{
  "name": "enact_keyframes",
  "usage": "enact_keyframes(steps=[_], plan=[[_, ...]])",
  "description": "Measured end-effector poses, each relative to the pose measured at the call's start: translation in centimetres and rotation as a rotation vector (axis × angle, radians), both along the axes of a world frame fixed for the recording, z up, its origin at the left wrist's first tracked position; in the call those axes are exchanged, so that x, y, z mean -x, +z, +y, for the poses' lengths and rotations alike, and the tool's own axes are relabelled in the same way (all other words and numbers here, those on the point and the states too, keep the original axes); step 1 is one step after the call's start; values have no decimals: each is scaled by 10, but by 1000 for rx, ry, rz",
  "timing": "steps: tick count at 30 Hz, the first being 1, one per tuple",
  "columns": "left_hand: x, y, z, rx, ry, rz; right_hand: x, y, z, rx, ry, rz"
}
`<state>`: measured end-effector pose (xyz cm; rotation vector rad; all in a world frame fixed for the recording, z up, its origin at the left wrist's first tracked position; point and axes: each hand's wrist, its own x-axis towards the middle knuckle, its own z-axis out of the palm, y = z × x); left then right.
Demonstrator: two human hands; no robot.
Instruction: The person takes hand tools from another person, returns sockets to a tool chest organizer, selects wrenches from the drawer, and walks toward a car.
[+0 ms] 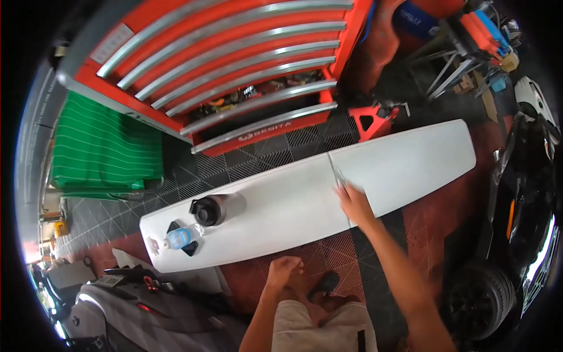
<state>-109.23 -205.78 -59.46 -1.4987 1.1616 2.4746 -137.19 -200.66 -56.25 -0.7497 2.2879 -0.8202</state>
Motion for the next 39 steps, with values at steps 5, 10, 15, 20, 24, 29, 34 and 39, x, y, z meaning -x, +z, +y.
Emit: enact_keyframes(steps=[5,10,15,20,24,29,34,39], plan=[[-18,98,72,147,-97,26,-139,-6,384,-387,-350,-12],[-24,178,128,59,-32,98,-321,46,653,-370,-893,-366],[-10,227,139,-50,2,79,-409,96,735,-622,-1285,-735],[29,245,122,-98,-78,105,-345,146,606,-366,-1254,-754],[69,242,105,140,-254,89,-259,132,525,-215,-1191,-683],[114,155,68,315,-631,75,-210,81,506,-185,-988,-240],[178,123,58,391,-1010,-231,-177,164,469,-35,-1253,-431],[261,113,95,353,-1154,-348,-237,83,518,316,-1634,-599]])
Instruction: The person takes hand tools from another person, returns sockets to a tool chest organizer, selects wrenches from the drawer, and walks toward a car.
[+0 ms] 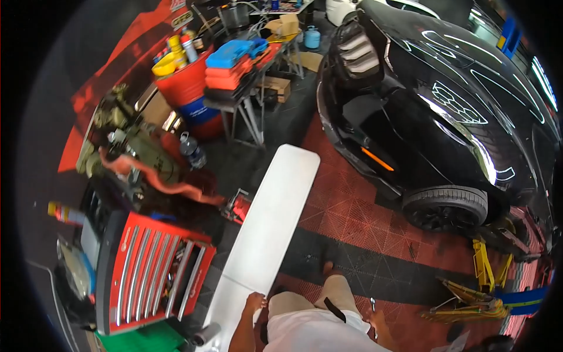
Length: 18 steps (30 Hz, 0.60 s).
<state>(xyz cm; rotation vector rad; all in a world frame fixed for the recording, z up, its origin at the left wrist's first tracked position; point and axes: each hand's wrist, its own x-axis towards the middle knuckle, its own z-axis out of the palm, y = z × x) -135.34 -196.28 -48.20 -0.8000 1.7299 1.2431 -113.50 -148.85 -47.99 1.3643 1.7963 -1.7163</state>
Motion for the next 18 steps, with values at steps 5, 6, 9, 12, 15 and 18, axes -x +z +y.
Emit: enact_keyframes(steps=[5,6,9,12,15,18], plan=[[85,-16,66,65,9,-50,-4,-86,88,-322,291,-242],[105,-27,79,57,-27,-56,9,-116,116,-322,233,-169],[148,-6,116,85,-48,-84,22,-165,146,-275,41,-19],[215,9,157,-23,-121,147,191,-12,163,32,-315,-264],[264,57,196,129,-126,442,265,-18,216,-36,-49,-61],[297,72,217,145,-195,689,325,-15,240,-18,-19,215]])
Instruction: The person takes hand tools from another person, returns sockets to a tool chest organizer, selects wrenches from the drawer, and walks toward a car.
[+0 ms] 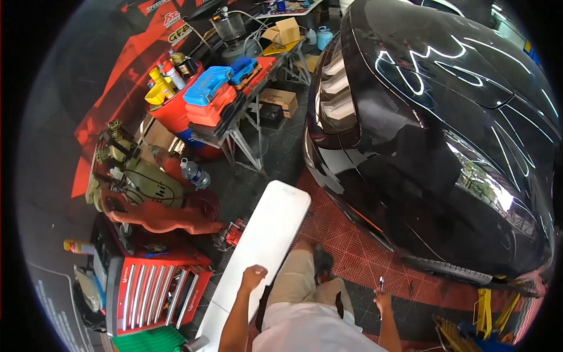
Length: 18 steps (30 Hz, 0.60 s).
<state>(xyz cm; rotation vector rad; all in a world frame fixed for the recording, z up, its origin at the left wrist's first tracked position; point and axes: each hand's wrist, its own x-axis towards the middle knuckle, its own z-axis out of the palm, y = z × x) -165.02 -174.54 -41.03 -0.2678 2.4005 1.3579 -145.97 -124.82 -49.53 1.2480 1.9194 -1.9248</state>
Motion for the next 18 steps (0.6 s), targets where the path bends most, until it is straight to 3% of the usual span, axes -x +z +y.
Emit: enact_keyframes(steps=[3,7,11,18], plan=[[25,22,27,-16,-8,8,47,43,-4,-140,89,-134],[42,27,47,-24,62,-5,47,24,-5,-133,132,6],[40,14,48,-12,151,-1,26,-1,6,-188,252,-135],[54,7,49,-77,327,-163,30,-4,22,36,79,-339]])
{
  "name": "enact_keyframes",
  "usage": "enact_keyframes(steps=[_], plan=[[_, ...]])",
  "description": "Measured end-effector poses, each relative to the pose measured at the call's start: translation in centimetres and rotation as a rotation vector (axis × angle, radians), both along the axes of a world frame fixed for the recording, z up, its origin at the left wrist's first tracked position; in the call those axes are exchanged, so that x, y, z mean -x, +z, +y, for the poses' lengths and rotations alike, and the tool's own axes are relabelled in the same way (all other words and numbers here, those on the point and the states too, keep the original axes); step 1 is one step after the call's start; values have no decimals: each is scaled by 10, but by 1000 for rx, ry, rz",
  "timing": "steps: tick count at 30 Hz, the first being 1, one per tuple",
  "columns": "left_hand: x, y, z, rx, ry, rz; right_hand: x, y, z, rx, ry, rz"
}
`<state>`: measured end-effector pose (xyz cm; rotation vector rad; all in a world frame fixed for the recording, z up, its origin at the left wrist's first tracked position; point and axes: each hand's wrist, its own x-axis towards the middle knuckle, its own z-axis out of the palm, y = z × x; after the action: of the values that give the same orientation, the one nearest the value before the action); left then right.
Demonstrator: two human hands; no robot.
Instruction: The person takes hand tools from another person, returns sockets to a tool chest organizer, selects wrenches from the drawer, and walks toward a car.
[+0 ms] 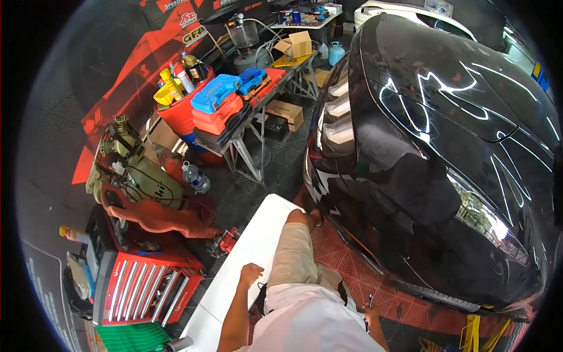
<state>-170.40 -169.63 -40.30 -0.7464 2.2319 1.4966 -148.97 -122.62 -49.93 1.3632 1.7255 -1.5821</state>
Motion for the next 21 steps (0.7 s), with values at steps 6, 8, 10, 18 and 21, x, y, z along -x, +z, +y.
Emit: enact_keyframes(steps=[6,8,10,18,21], plan=[[17,-22,-13,-138,135,-360,6,-1,-8,-212,-46,32],[30,-39,-21,-151,100,-368,-2,-31,-15,-161,-221,-22],[45,-27,-17,-112,97,-390,-25,-96,-16,-124,-353,-44],[134,-25,-25,-33,-80,-225,-38,-132,-67,158,-366,-97],[181,-35,-33,92,-210,-247,0,-131,-56,366,-344,-154]])
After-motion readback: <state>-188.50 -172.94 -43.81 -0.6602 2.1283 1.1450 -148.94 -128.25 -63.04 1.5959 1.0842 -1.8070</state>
